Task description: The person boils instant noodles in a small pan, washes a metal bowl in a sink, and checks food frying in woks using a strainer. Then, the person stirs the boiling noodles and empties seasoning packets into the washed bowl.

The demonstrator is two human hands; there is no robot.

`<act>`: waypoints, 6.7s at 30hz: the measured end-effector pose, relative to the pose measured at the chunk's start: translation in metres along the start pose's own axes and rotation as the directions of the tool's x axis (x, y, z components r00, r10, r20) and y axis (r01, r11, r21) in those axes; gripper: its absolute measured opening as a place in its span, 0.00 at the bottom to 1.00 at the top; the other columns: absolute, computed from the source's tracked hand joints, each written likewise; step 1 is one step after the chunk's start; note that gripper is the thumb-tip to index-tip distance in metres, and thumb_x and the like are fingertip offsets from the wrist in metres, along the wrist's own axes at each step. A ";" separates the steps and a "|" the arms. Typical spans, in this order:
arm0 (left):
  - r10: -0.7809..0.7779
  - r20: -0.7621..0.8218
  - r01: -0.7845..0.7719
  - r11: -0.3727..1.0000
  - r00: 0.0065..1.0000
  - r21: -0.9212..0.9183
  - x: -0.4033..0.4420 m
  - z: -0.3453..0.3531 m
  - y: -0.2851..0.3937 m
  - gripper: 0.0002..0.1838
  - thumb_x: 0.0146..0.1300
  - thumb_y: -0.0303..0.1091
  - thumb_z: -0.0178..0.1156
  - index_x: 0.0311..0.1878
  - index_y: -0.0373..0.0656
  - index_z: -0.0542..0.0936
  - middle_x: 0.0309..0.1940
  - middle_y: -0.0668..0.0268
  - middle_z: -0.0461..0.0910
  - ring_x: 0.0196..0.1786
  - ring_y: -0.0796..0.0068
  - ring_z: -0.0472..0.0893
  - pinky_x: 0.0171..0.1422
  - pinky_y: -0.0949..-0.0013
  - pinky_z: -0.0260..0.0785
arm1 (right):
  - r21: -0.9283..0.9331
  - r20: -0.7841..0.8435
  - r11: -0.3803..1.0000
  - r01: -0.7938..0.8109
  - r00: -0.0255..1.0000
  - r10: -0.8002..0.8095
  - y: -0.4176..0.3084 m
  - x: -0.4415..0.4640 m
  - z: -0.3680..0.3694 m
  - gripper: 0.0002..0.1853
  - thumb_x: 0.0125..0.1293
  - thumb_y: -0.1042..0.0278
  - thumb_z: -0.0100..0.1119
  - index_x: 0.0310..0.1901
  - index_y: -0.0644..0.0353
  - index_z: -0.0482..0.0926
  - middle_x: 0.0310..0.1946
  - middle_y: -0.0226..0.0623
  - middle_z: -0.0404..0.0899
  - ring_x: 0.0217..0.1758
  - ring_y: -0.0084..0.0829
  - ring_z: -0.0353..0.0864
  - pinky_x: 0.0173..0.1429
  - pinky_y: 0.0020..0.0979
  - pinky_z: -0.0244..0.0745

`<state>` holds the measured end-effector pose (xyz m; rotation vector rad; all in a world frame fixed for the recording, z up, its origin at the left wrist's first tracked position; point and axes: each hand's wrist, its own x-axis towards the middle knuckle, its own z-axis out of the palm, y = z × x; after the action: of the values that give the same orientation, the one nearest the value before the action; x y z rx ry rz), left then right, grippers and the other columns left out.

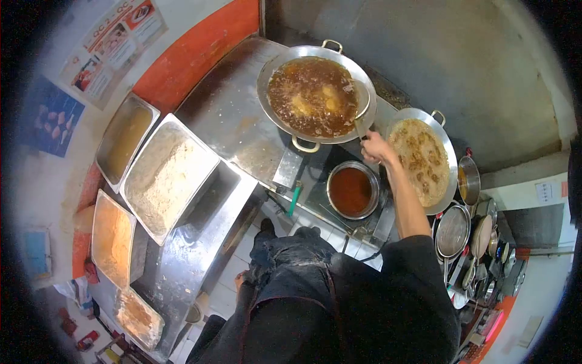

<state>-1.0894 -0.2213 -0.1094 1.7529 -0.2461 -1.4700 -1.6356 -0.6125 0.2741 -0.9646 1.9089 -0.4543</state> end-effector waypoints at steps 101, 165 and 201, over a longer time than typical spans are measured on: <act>-0.504 0.569 -0.617 0.087 0.650 0.782 -0.148 0.183 0.006 0.26 0.61 0.53 0.53 0.52 0.41 0.76 0.43 0.56 0.80 0.42 0.61 0.80 0.42 0.58 0.75 | 0.748 0.065 0.664 0.028 0.991 -0.115 0.388 -0.464 0.150 0.43 0.64 0.42 0.55 0.71 0.57 0.48 0.37 0.45 0.81 0.28 0.32 0.82 0.31 0.32 0.80; -0.175 0.519 -0.337 0.583 0.837 0.739 -1.167 0.784 -1.033 0.16 0.63 0.41 0.57 0.49 0.41 0.76 0.36 0.61 0.82 0.31 0.72 0.82 0.28 0.72 0.72 | 0.232 -0.625 0.971 -0.054 0.757 0.191 1.691 -0.873 -0.857 0.10 0.64 0.63 0.57 0.40 0.61 0.78 0.31 0.46 0.81 0.34 0.39 0.82 0.40 0.34 0.75; 0.264 0.664 -0.507 0.838 0.699 0.202 -1.253 1.049 -0.986 0.19 0.66 0.41 0.57 0.51 0.34 0.75 0.40 0.60 0.80 0.41 0.76 0.78 0.46 0.74 0.70 | -0.154 -0.439 0.960 0.233 0.854 -0.278 1.429 -0.707 -0.989 0.20 0.68 0.66 0.44 0.61 0.59 0.68 0.34 0.58 0.78 0.38 0.55 0.79 0.42 0.47 0.72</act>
<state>-2.7359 0.7086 0.1497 1.2942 -1.2513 -1.6887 -2.9178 0.7569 0.2563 -1.2702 2.2453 -0.8141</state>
